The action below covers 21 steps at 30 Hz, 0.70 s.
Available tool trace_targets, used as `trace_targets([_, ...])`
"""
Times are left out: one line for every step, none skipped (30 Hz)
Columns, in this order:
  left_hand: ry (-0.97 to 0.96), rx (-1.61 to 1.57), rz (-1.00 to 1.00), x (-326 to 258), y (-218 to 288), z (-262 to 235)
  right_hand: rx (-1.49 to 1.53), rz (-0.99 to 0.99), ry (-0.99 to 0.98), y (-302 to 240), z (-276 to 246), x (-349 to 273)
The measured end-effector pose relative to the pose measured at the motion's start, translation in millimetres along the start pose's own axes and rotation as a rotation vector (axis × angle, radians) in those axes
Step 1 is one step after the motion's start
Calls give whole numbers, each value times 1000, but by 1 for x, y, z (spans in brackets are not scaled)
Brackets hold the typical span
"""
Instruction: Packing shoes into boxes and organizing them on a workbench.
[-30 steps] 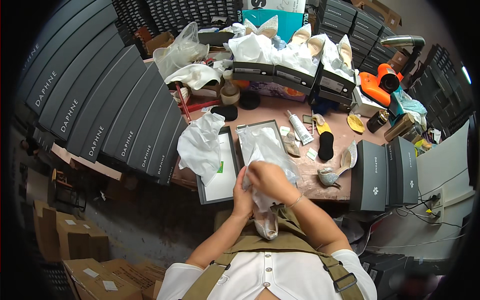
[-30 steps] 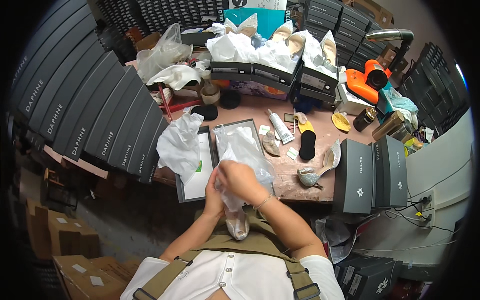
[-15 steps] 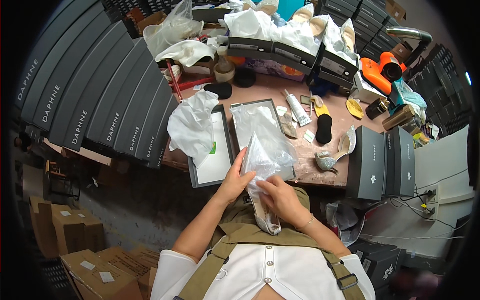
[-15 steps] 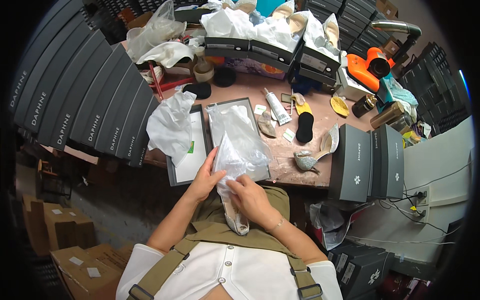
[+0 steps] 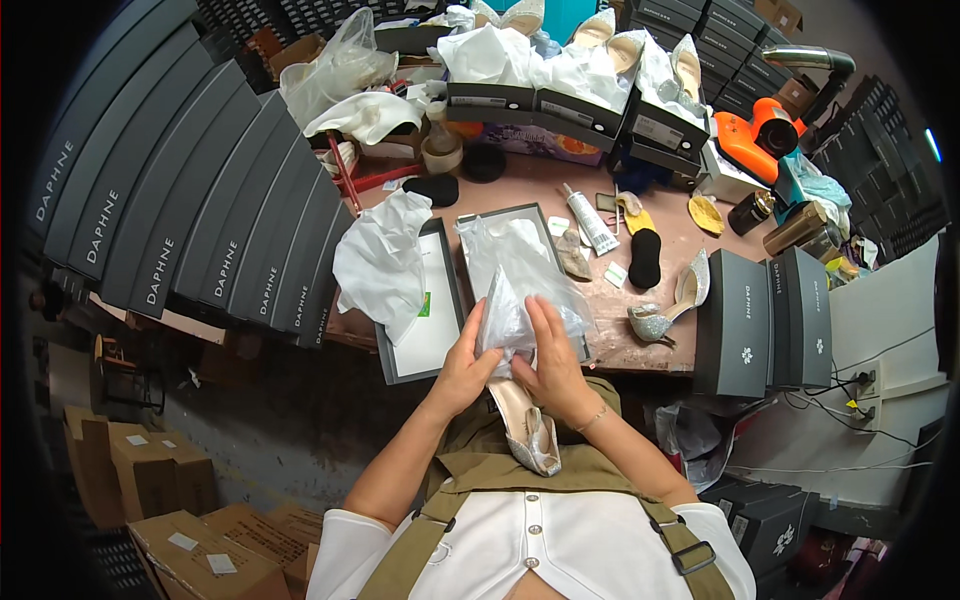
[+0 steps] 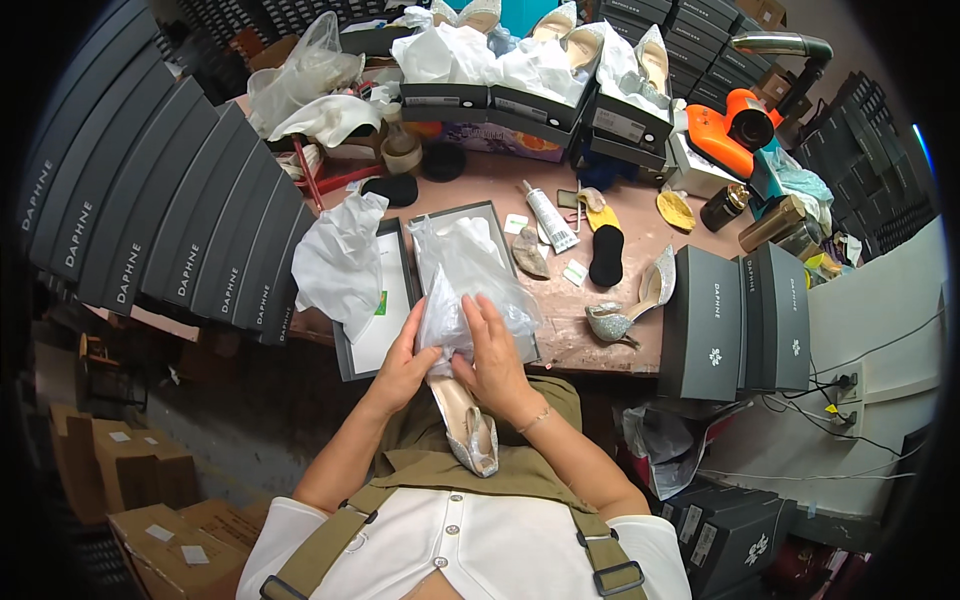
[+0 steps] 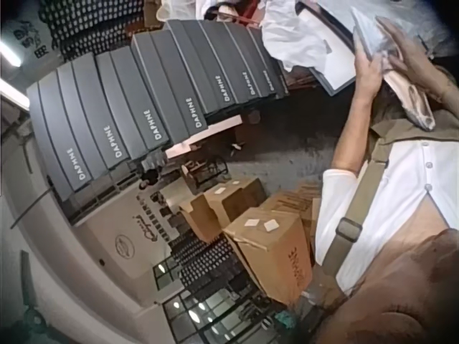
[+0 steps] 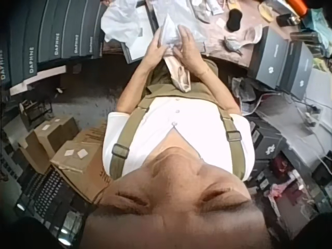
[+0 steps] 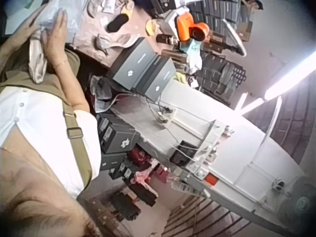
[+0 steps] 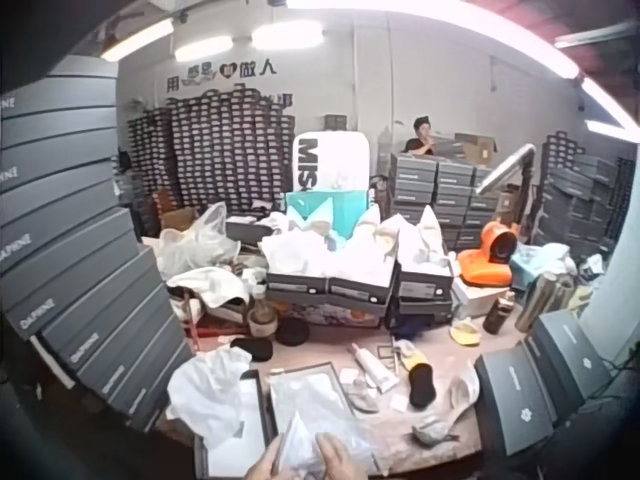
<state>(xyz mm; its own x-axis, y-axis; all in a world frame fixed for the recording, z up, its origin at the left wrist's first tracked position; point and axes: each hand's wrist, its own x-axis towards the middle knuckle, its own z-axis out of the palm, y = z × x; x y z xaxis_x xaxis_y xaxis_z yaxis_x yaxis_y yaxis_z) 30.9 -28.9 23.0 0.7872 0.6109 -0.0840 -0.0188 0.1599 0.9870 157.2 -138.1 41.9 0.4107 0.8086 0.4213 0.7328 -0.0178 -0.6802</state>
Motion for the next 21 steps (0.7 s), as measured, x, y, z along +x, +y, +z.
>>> trace_targets([-3, 8, 4, 3, 4, 2, 95, 47, -26, 7, 9, 1])
trace_targets([-5, 16, 9, 5, 6, 3, 191, 92, -52, 15, 16, 1])
trace_targets([1, 33, 26, 5, 4, 2, 191, 131, -71, 23, 21, 8])
trace_targets([17, 79, 23, 4, 3, 2, 194, 144, -75, 26, 24, 9])
trace_targets([36, 125, 21, 2, 4, 5, 198, 157, -80, 28, 27, 11])
trace_targets([56, 170, 19, 1, 6, 7, 202, 169, -88, 28, 29, 13])
trace_targets([96, 414, 114, -4, 8, 11, 211, 182, -97, 27, 29, 13])
trace_targets([129, 494, 128, -8, 12, 14, 220, 195, -106, 24, 27, 12])
trace_targets([165, 569, 139, -12, 15, 17, 227, 206, -121, 22, 24, 10])
trace_targets([202, 644, 149, -15, 17, 19, 257, 152, -120, 18, 18, 10])
trace_targets([262, 664, 231, -16, 14, 19, 288, 98, -118, 14, 11, 9])
trace_targets([306, 641, 276, -16, 11, 21, 316, 52, -119, 11, 5, 6])
trace_targets([350, 619, 320, -14, 10, 25, 314, 49, -111, 11, 3, 4])
trace_targets([392, 596, 365, -11, 8, 29, 292, 48, -104, 10, 1, 5])
trace_targets([490, 465, 385, -1, -5, 32, 270, 50, -97, 9, -1, 6])
trace_targets([464, 350, 324, 2, -12, 31, 250, 48, -89, 8, -4, 7])
trace_targets([436, 235, 264, 4, -18, 30, 240, 45, -81, 4, -6, 7])
trace_targets([404, 121, 210, 8, -16, 31, 230, 22, -60, 3, -7, 6])
trace_targets([411, 56, 242, 8, -15, 35, 219, 0, -39, 3, -8, 5])
trace_targets([457, 125, 298, 7, -10, 38, 207, -22, -18, 4, -8, 5])
trace_targets([495, 191, 348, 5, 1, 43, 204, -33, -19, 4, -8, 5])
